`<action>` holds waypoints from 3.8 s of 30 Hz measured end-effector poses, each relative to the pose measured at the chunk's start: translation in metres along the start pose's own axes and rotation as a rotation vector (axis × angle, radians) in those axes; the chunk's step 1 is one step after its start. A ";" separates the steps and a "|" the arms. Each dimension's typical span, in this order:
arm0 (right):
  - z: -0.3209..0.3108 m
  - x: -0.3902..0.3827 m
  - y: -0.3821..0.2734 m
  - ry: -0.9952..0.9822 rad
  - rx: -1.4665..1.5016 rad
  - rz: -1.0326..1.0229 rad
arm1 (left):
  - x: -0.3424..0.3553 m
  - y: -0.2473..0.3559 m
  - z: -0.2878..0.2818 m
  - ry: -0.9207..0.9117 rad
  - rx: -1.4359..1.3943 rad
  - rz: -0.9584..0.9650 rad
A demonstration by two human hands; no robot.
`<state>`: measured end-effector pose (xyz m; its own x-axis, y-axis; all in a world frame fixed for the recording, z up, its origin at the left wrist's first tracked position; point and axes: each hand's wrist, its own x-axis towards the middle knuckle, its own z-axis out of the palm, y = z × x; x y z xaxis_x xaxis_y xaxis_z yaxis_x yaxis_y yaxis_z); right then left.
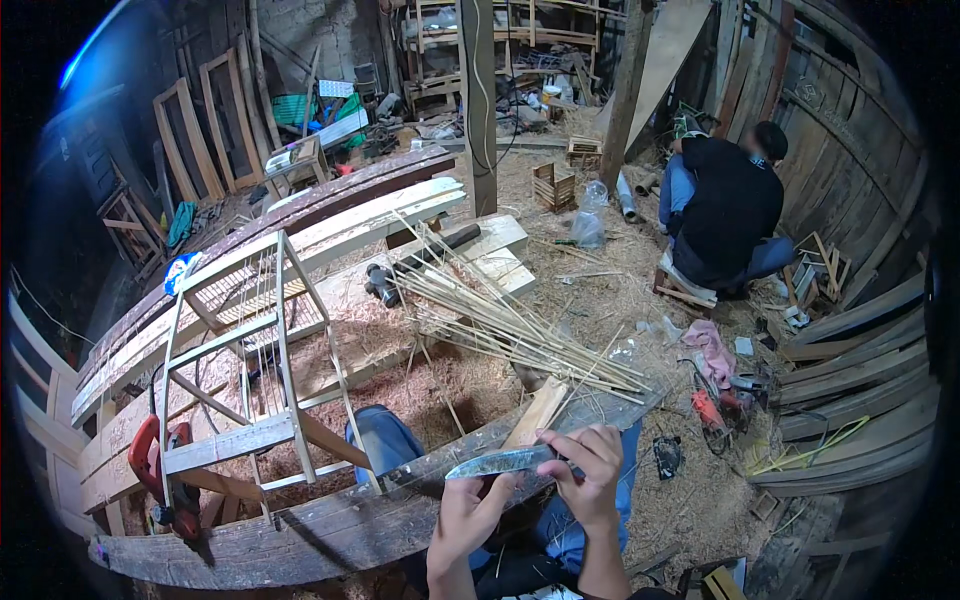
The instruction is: The person uses a knife to shave and smooth a small rectangular piece of wood held in their left hand. They repeatedly run the blade along the wood's surface to remove thin shavings, occasionally rotating the piece to work on different edges.
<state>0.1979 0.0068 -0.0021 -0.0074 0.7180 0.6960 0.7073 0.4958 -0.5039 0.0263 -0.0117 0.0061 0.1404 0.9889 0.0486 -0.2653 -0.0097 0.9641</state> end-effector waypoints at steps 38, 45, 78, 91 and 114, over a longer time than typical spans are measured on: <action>-0.007 0.003 0.003 -0.024 0.064 0.021 | 0.001 -0.009 0.004 -0.004 0.252 0.035; -0.004 0.001 0.000 -0.043 0.119 0.007 | -0.001 0.003 0.017 0.102 0.071 0.024; -0.002 -0.003 0.005 -0.016 0.108 0.016 | -0.002 0.007 0.018 0.064 -0.093 -0.192; -0.030 -0.001 0.028 0.165 -0.020 0.174 | 0.005 0.012 0.005 -0.076 -0.027 -0.131; -0.038 -0.001 0.042 0.208 -0.108 0.411 | 0.002 0.017 -0.004 -0.068 -0.127 -0.216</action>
<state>0.2544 0.0083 -0.0045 0.4226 0.7256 0.5431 0.6914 0.1294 -0.7108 0.0186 -0.0097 0.0214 0.2699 0.9536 -0.1331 -0.3397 0.2237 0.9136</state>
